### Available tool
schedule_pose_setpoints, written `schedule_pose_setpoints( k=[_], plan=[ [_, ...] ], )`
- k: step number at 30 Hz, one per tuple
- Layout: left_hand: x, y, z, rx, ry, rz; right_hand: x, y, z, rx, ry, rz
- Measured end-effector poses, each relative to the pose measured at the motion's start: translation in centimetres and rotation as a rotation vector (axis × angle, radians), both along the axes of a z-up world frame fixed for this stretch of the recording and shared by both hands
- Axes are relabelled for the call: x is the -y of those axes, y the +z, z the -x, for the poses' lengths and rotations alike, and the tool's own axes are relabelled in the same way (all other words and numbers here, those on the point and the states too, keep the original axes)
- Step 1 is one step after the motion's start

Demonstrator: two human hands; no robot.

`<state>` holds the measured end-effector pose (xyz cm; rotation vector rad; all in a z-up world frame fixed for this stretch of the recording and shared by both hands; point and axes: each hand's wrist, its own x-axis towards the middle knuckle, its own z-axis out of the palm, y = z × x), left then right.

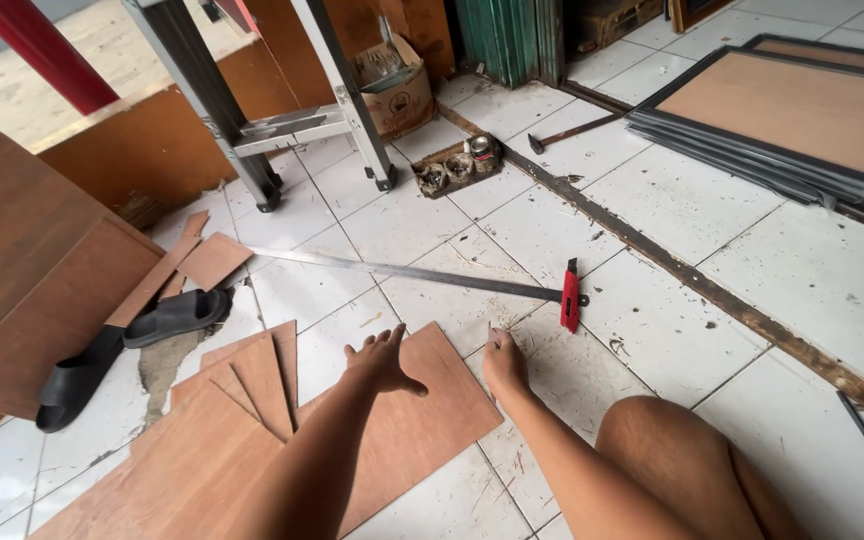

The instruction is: The person sits on the floor and sands the edges and surfaces of several small wooden boards using a sanding block. The person then places one sanded board into a white frame and sets it aside before continuing to sand another board.

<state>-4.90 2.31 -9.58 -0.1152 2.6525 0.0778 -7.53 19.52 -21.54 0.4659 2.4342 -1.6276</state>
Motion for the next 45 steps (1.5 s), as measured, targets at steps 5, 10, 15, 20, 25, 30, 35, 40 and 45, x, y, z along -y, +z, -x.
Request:
schedule_pose_setpoints(
  k=[5,10,15,20,25,30,35,40,45],
  plan=[
    [0.3,-4.9,2.2,0.039,0.074,-0.008,0.3,-0.7,0.3,0.021,0.084,-0.023],
    [2.9,-6.7,5.1,-0.036,0.067,0.017,0.7,1.3,0.2,0.041,0.096,0.027],
    [2.6,-0.3,6.9,-0.092,-0.051,-0.159,0.5,7.7,-0.7,-0.133,0.092,0.091],
    [0.4,5.6,5.6,-0.267,-0.126,-0.104,0.0,11.6,-1.6,-0.404,0.155,0.010],
    [-2.1,7.4,2.7,-0.265,-0.154,-0.043,1.6,7.7,-1.4,-0.304,0.098,0.245],
    [-2.3,6.8,2.1,-0.263,-0.106,-0.023,1.4,19.0,-3.4,-0.587,0.144,0.450],
    [-3.2,8.0,1.5,-0.272,-0.053,-0.037,2.9,6.9,-3.0,-0.453,0.157,0.263],
    [-3.4,8.3,1.8,-0.246,-0.030,-0.037,3.5,10.1,-1.9,-0.529,0.105,0.314],
    [-3.3,7.2,2.2,-0.233,0.070,-0.134,3.0,14.6,-4.2,-0.673,0.155,0.334]
  ],
)
